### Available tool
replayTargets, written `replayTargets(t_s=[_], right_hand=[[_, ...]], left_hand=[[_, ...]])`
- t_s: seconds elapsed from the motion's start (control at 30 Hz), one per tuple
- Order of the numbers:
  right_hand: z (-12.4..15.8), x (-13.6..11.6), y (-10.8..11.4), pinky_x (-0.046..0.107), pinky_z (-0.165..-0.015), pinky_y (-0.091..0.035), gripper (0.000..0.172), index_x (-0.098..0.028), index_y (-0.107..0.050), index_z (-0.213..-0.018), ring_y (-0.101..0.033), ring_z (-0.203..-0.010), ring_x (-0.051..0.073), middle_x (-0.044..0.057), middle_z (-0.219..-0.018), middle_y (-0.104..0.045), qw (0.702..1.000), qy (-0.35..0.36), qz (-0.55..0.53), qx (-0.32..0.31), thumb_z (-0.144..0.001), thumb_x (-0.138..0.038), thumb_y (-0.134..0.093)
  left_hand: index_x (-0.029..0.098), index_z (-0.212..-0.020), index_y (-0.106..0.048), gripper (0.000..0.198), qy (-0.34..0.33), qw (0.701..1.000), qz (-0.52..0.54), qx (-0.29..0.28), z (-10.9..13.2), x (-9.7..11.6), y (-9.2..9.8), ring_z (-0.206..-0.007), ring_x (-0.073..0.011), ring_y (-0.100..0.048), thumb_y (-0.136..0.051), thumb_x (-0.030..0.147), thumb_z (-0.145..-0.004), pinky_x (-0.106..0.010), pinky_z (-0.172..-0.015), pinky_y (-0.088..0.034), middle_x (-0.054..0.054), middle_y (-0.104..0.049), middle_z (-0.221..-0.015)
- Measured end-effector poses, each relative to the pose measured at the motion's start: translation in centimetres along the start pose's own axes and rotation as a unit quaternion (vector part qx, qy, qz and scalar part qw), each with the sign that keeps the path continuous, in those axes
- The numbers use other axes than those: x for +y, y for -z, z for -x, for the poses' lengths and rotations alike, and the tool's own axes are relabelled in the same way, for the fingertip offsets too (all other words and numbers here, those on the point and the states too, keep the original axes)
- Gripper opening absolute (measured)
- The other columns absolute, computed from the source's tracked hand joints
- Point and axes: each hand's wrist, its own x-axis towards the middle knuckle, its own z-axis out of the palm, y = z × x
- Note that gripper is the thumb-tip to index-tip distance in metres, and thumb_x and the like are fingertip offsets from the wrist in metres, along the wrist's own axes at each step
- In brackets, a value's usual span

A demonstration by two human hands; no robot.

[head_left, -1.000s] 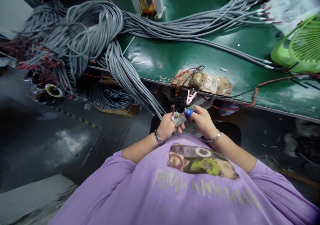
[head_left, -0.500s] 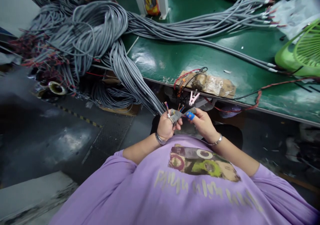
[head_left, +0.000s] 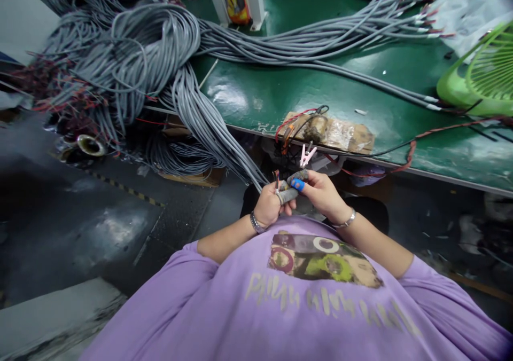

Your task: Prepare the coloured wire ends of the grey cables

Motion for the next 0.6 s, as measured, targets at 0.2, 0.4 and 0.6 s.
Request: replayTargets(t_s=[0.2, 0.4, 0.6], right_hand=[[0.0, 0.3, -0.6, 0.028, -0.054, -0.043, 0.03, -0.02, -0.061, -0.079, -0.055, -0.049, 0.013, -0.002, -0.056, -0.061, 0.999, -0.027, -0.037, 0.002, -0.076, -0.047, -0.073], [-0.5, 0.6, -0.2, 0.023, -0.05, -0.037, 0.033, -0.018, -0.06, -0.076, -0.05, -0.049, 0.009, -0.003, -0.059, -0.059, 0.996, -0.044, -0.065, 0.051, -0.072, -0.047, -0.075], [-0.5, 0.6, 0.4, 0.023, -0.051, -0.039, 0.036, -0.018, -0.067, -0.082, -0.05, -0.058, 0.009, 0.0, -0.073, -0.064, 0.996, -0.039, -0.069, 0.051, -0.062, -0.043, -0.083]], left_hand=[[0.016, -0.063, -0.052, 0.038, -0.012, 1.0, 0.022, 0.018, -0.1, -0.6, -0.2, -0.034, -0.0068, -0.05, -0.072, 0.047, -0.071, -0.018, -0.035, -0.025, 0.001, -0.062, -0.052], [0.017, -0.064, -0.051, 0.037, -0.018, 0.999, 0.043, 0.027, -0.3, -0.5, -0.1, -0.035, -0.0072, -0.051, -0.073, 0.046, -0.071, -0.018, -0.034, -0.025, 0.001, -0.062, -0.052], [0.017, -0.066, -0.048, 0.039, -0.022, 0.996, 0.08, 0.044, -0.6, -0.1, 0.0, -0.034, -0.0073, -0.051, -0.073, 0.046, -0.069, -0.018, -0.032, -0.023, 0.002, -0.061, -0.052]])
